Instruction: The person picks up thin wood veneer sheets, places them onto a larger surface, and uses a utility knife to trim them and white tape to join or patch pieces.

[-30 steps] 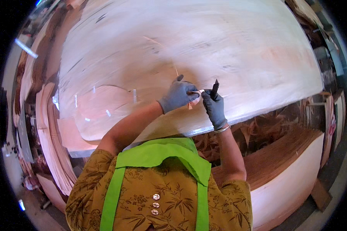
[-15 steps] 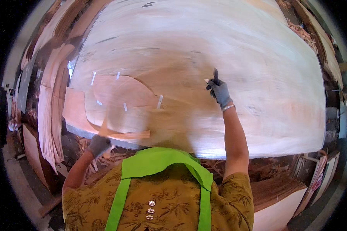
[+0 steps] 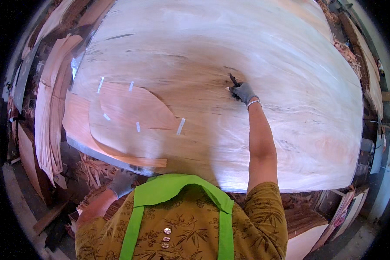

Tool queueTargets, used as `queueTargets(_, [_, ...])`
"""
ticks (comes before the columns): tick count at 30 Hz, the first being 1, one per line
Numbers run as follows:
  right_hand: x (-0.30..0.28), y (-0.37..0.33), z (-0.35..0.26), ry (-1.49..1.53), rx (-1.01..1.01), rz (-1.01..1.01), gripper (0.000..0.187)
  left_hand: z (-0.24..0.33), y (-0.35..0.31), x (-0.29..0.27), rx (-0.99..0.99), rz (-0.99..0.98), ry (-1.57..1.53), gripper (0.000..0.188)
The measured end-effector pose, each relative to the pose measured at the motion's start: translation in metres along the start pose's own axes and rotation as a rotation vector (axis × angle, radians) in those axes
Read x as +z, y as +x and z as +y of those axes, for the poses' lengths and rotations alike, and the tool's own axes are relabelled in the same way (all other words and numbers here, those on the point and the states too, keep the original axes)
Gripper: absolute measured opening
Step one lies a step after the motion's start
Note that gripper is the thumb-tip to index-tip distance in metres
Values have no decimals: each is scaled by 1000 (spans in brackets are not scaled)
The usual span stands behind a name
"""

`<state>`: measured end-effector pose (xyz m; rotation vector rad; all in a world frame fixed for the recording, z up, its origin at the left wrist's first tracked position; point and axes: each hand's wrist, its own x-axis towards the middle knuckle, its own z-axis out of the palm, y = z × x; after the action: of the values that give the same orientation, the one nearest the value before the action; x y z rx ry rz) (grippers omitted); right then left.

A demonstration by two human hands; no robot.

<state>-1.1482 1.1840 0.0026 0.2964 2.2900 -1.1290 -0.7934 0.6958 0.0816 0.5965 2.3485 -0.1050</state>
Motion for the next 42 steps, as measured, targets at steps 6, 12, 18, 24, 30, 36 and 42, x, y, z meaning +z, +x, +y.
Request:
queueTargets(6, [2,12,0,-37,40,11,34,-1,26,-42,108,54,45,27])
queueTargets(12, [1,28,10,-348,38,162,35,5,36,-62,57,-162,-130,37])
queueTargets(18, [-11,25,30,-116,-43,232,29,1,4,-22,98,-94,-334,33])
queueTargets(24, [-27,30,40,251,-260,416,13,17,-57,-13,-13,-159,-520,32])
queueTargets(30, [-17,-47,-45,582,-296,375,17,3,-73,-64,-319,291,-731,23])
queueTargets(36, [14,-114,-138,528,-566,327,24,-80,-55,-101,-154,946,-901,30])
queueTargets(42, [59,-134,-222,475,-753,415,29,-196,-22,-110,-116,1051,-965,35])
